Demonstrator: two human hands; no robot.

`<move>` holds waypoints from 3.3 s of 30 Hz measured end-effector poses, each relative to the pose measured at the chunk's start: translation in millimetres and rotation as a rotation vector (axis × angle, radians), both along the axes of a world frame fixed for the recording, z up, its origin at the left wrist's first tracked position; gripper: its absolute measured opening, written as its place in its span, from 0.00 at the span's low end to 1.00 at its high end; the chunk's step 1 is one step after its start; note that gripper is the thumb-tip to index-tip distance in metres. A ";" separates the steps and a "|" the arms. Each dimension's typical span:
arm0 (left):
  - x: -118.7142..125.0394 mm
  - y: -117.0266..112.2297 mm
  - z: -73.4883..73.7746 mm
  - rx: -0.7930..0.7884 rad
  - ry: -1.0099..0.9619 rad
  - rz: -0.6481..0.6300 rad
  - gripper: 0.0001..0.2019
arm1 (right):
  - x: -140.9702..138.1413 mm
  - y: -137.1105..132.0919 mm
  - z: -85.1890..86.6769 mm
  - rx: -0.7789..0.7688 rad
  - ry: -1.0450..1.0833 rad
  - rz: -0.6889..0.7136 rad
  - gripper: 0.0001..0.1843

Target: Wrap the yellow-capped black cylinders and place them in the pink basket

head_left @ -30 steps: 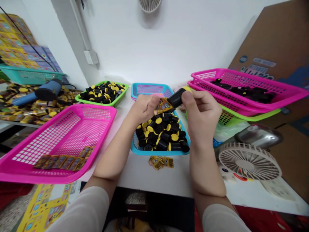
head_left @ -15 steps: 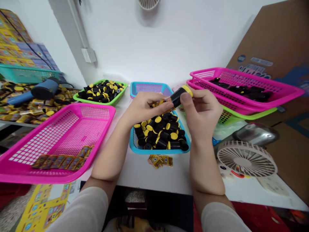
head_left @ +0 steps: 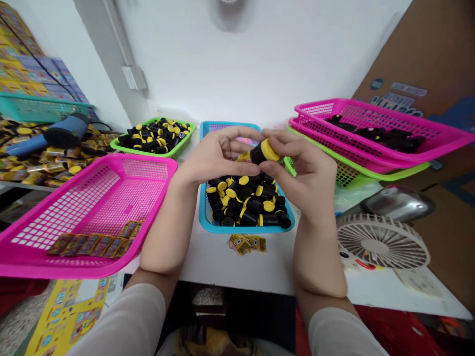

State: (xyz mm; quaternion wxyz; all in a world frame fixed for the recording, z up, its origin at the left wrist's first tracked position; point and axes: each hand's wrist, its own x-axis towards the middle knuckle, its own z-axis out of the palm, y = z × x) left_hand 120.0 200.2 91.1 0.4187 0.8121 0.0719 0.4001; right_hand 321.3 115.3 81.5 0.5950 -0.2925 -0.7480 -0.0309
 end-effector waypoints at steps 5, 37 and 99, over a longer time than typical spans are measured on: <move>1.5 -8.2 -0.4 0.172 0.010 0.163 0.39 | 3.8 -1.2 1.8 -0.092 -0.030 -0.004 0.09; 14.3 0.7 -23.4 0.521 0.062 0.262 0.26 | -3.8 5.8 -2.3 0.117 -0.250 -0.022 0.20; 3.9 -86.4 0.9 0.174 -0.217 0.429 0.29 | 3.6 -6.6 -4.1 0.440 -0.582 -0.566 0.12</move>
